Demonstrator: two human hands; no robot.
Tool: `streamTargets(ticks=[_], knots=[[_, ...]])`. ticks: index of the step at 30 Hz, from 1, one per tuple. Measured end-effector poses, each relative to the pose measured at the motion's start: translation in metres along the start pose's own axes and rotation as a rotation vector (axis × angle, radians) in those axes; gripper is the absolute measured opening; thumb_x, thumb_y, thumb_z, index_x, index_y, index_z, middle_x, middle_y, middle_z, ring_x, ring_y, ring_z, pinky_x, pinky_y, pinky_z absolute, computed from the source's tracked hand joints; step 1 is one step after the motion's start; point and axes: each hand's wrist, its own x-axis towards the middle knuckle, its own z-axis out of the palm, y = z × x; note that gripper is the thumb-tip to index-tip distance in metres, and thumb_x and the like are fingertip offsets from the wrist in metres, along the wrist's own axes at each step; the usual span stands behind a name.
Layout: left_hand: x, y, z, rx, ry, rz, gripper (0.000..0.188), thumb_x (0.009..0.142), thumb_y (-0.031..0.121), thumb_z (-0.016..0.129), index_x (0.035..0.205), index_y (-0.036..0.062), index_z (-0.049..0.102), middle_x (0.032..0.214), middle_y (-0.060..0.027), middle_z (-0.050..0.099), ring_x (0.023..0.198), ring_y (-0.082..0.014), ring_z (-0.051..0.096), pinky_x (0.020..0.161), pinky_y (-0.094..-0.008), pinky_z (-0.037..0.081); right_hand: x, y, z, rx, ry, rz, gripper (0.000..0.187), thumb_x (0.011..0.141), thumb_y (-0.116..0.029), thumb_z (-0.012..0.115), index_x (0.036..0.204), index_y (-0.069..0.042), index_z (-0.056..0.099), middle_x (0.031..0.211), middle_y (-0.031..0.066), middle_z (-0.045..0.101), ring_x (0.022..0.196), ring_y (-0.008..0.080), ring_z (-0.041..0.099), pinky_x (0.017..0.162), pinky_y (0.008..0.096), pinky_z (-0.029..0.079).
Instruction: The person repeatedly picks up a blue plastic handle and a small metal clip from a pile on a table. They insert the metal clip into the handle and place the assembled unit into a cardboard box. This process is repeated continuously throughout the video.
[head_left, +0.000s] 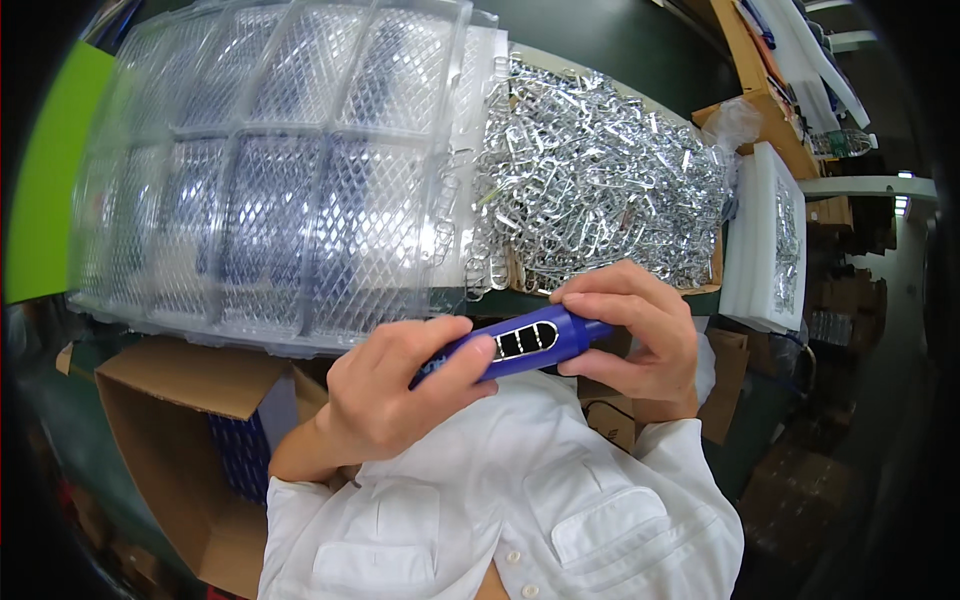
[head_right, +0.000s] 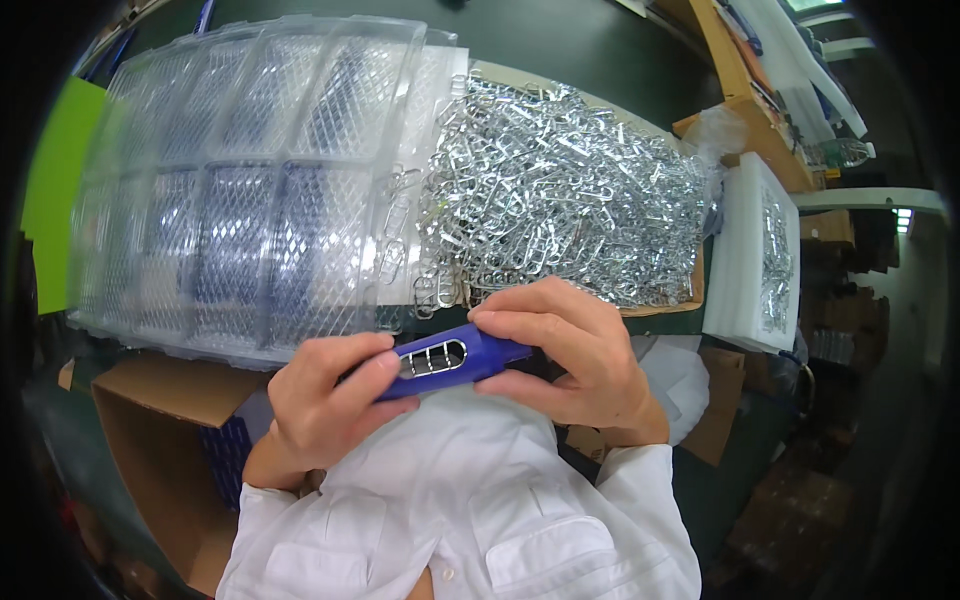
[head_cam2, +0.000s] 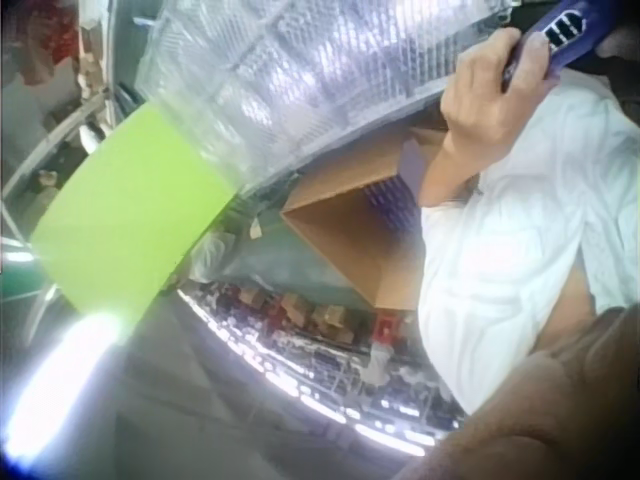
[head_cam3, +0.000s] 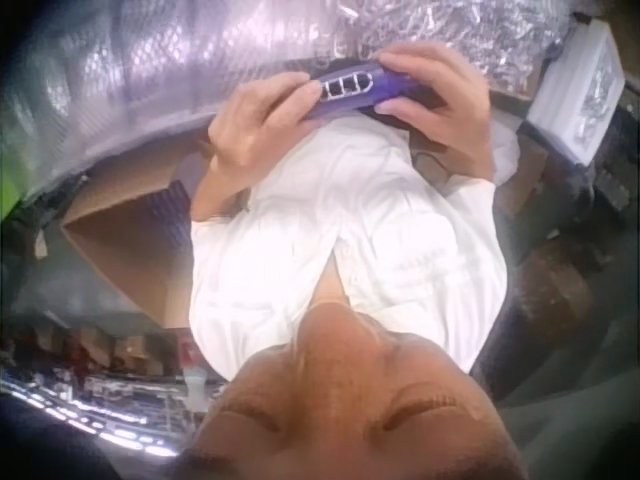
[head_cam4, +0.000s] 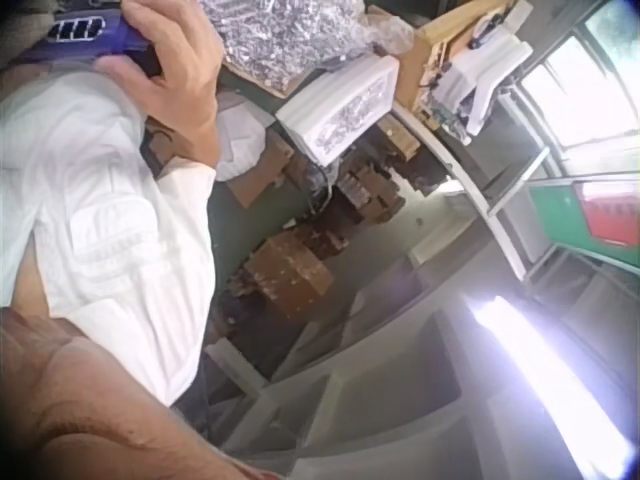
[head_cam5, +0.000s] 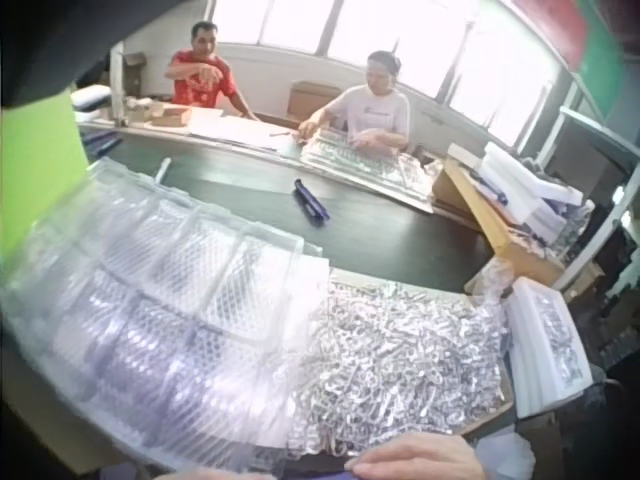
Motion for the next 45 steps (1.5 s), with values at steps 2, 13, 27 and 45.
streamTargets(ticks=[2, 13, 27, 45], knots=[[0.002, 0.0, -0.001, 0.033, -0.003, 0.068, 0.055, 0.066, 0.018, 0.097, 0.113, 0.0039, 0.073, 0.111, -0.0175, 0.073, 0.087, -0.0303, 0.073, 0.07, -0.0358, 0.06, 0.002, -0.003, -0.006, 0.015, -0.024, 0.019, 0.053, 0.074, -0.015, 0.094, 0.119, 0.001, 0.073, 0.113, 0.0177, 0.074, 0.093, 0.0295, 0.073, 0.079, 0.0363, 0.059], [-0.012, -0.015, -0.039, 0.299, 0.159, -0.034, 0.063, 0.101, 0.053, 0.067, 0.133, -0.0011, 0.061, 0.132, -0.0247, 0.067, 0.12, -0.0407, 0.065, 0.104, -0.0573, 0.05, 0.06, 0.042, -0.085, 0.135, 0.391, 0.592, 0.037, 0.083, -0.005, 0.087, 0.118, 0.002, 0.076, 0.101, 0.0086, 0.078, 0.092, 0.0157, 0.073, 0.085, 0.0309, 0.059], [-0.059, -0.041, -0.056, 0.603, -0.237, -0.174, 0.034, 0.087, 0.015, 0.08, 0.12, 0.0088, 0.075, 0.138, -0.008, 0.07, 0.131, -0.034, 0.062, 0.12, -0.0663, 0.034, 0.089, 0.151, -0.135, -0.484, 0.075, 0.516, 0.025, 0.088, -0.018, 0.078, 0.109, -0.003, 0.081, 0.102, 0.0113, 0.081, 0.09, 0.0173, 0.074, 0.084, 0.0333, 0.058], [-0.225, -0.008, -0.168, 0.491, 1.261, -0.597, 0.02, 0.106, 0.005, 0.059, 0.123, -0.005, 0.064, 0.1, -0.0131, 0.07, 0.075, -0.0161, 0.062, 0.068, -0.0288, 0.057, 0.064, 0.133, -0.059, -0.839, -0.018, 0.236, 0.024, 0.095, -0.015, 0.075, 0.11, 0.003, 0.075, 0.104, 0.0135, 0.07, 0.097, 0.0284, 0.07, 0.087, 0.036, 0.053]])
